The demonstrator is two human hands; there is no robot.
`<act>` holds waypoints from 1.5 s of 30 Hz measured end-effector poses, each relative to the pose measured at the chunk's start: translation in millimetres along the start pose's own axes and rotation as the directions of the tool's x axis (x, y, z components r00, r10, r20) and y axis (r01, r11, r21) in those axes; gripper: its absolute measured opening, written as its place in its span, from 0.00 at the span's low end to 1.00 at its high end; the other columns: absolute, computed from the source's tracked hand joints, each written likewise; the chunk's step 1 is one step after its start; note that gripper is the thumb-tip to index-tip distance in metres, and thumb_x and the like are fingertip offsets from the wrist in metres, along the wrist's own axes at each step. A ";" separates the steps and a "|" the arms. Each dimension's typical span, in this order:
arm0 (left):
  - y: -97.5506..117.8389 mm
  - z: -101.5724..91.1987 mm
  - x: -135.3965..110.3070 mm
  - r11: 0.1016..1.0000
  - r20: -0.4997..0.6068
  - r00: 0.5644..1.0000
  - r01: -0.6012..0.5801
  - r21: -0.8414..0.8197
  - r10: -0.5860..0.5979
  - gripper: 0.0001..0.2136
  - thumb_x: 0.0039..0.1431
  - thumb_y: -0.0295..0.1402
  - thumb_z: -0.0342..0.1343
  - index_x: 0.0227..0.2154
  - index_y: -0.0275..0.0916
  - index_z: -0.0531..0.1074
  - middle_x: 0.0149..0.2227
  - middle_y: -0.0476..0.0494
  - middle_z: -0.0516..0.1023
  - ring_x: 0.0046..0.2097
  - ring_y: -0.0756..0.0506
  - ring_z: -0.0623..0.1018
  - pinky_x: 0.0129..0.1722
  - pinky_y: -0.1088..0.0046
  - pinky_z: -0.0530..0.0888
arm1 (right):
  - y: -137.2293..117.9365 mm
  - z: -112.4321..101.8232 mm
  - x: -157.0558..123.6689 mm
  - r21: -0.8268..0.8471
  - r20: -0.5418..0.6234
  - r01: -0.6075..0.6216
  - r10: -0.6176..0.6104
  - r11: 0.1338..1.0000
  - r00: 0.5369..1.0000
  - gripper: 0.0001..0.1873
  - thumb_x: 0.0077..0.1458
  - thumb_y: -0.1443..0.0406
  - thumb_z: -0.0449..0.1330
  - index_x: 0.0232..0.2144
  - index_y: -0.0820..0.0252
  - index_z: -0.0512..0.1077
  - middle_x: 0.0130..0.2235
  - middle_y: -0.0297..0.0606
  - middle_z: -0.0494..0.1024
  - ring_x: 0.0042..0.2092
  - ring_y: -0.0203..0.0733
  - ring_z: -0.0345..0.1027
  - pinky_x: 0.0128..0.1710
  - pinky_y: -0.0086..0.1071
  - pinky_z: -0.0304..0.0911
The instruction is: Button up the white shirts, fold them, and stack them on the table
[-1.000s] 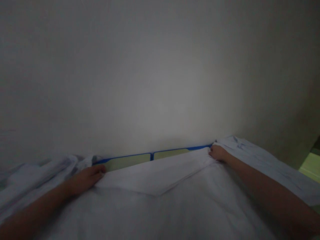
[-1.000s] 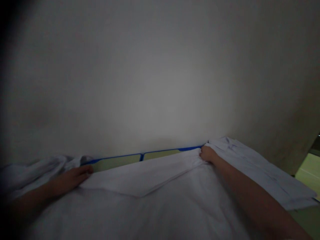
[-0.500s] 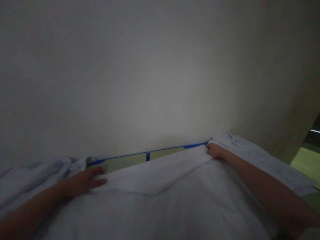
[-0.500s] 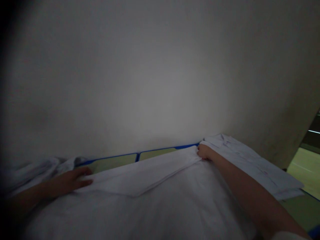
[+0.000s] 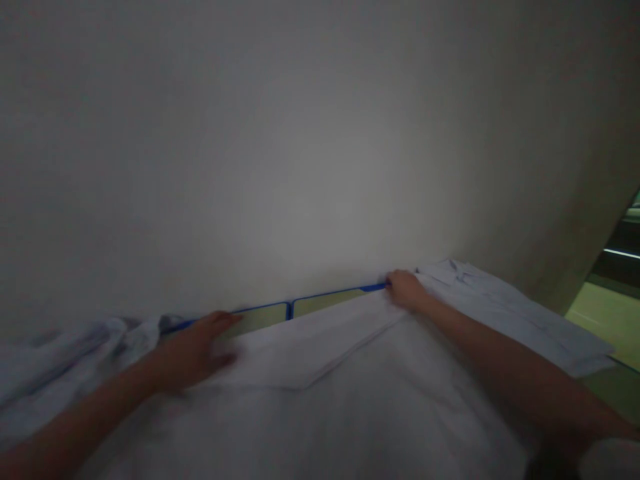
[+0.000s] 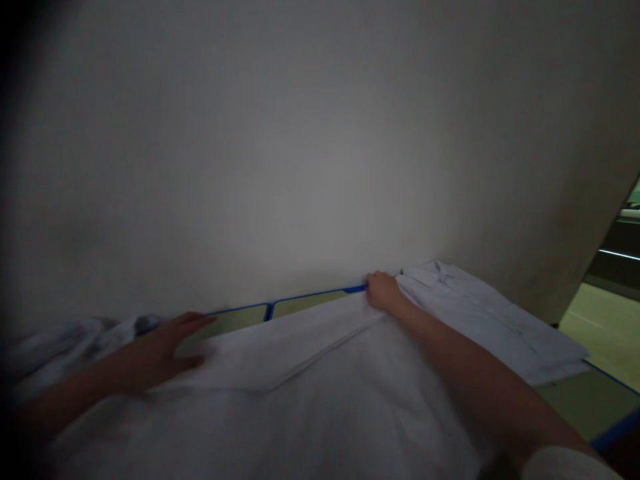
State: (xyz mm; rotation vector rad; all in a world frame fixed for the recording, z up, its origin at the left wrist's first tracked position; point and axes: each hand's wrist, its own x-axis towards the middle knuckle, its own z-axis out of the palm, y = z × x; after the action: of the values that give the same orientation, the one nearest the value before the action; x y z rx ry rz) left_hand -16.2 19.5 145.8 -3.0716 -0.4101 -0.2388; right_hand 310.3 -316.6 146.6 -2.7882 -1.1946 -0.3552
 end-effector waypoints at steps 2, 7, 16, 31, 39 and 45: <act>40.3 9.3 10.5 1.000 0.025 1.000 -0.001 -0.017 0.001 0.29 0.56 0.52 0.38 0.56 0.42 0.61 0.59 0.42 0.59 0.58 0.40 0.62 0.58 0.63 0.58 | -54.3 -4.4 -1.0 0.032 -0.029 0.128 -0.127 0.991 0.991 0.17 0.56 0.62 0.47 0.41 0.65 0.70 0.44 0.51 0.71 0.48 0.48 0.63 0.47 0.39 0.56; 95.5 42.7 11.4 0.998 0.088 0.995 0.046 0.033 -0.049 0.32 0.53 0.56 0.38 0.59 0.49 0.55 0.62 0.40 0.52 0.61 0.32 0.53 0.52 0.41 0.56 | -195.1 10.8 -12.6 0.176 -0.203 0.679 -0.649 0.713 0.734 0.13 0.48 0.65 0.53 0.38 0.60 0.70 0.38 0.41 0.73 0.41 0.43 0.66 0.41 0.34 0.61; 83.9 54.7 -5.1 0.998 0.186 0.980 0.063 0.013 -0.064 0.45 0.41 0.61 0.48 0.62 0.48 0.42 0.64 0.43 0.39 0.64 0.32 0.42 0.55 0.40 0.46 | -212.8 50.7 -31.5 0.435 0.000 0.540 -0.600 0.720 0.800 0.45 0.38 0.49 0.60 0.54 0.71 0.58 0.54 0.54 0.63 0.53 0.52 0.59 0.53 0.42 0.56; 74.9 51.1 -19.0 0.999 0.178 0.983 0.048 0.006 -0.048 0.47 0.42 0.63 0.45 0.61 0.45 0.40 0.64 0.43 0.37 0.64 0.34 0.40 0.58 0.44 0.45 | 47.0 79.0 -29.5 0.128 0.216 0.167 -0.191 0.978 0.957 0.50 0.51 0.38 0.31 0.62 0.71 0.44 0.63 0.50 0.41 0.64 0.52 0.34 0.61 0.41 0.35; 10.3 39.9 -78.0 0.986 0.132 0.981 0.132 0.097 -0.144 0.43 0.46 0.62 0.42 0.61 0.39 0.47 0.63 0.39 0.43 0.63 0.36 0.47 0.60 0.57 0.49 | -9.1 61.8 -26.8 0.092 0.171 0.173 -0.187 0.981 0.967 0.49 0.50 0.38 0.34 0.61 0.69 0.50 0.62 0.53 0.47 0.63 0.58 0.35 0.60 0.50 0.31; 5.8 42.5 -92.3 0.990 0.101 0.987 0.122 0.075 -0.129 0.42 0.49 0.61 0.42 0.61 0.38 0.46 0.63 0.36 0.43 0.63 0.35 0.47 0.60 0.58 0.49 | -151.3 47.1 -39.1 0.315 0.014 0.629 -0.666 0.711 0.746 0.39 0.57 0.44 0.33 0.62 0.62 0.46 0.63 0.45 0.44 0.64 0.50 0.34 0.61 0.47 0.33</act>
State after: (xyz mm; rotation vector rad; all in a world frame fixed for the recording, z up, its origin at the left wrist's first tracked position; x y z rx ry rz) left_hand -96.4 -7.6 89.3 -3.0028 -0.6044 -0.0642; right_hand 183.2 -231.5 89.6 -2.0755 -2.0597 -0.0218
